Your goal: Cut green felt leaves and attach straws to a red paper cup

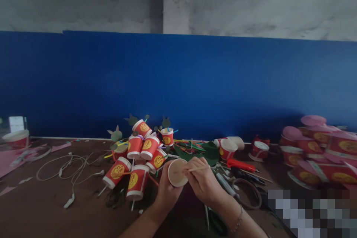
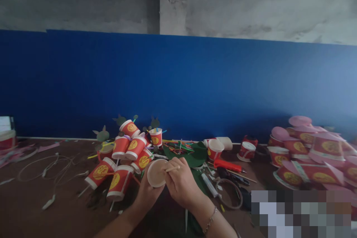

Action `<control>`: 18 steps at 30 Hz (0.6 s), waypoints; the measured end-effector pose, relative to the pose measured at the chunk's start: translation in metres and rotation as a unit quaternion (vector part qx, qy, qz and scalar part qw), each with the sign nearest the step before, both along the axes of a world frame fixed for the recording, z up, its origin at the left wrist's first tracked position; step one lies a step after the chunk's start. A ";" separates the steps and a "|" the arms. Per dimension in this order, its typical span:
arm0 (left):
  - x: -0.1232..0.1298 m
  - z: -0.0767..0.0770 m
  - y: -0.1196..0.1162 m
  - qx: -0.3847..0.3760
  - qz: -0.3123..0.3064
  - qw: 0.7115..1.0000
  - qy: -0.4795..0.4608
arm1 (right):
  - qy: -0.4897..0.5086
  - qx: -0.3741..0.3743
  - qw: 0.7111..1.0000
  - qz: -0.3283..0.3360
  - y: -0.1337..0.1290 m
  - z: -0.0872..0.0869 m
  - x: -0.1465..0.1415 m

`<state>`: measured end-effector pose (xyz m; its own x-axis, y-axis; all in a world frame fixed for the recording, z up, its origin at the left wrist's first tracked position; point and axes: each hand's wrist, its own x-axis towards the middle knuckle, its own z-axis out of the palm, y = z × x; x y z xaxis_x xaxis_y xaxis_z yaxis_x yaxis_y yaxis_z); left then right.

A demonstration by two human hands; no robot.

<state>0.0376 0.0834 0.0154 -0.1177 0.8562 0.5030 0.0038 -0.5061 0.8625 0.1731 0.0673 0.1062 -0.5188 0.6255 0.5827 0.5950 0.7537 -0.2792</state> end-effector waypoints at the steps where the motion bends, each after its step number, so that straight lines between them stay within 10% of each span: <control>1: 0.000 -0.001 0.000 0.001 0.003 1.000 0.001 | -0.007 0.004 1.000 -0.001 -0.001 0.001 0.000; 18: 0.003 0.007 -0.013 -0.002 -0.053 0.998 -0.038 | -0.022 0.051 0.996 -0.064 -0.022 0.013 -0.008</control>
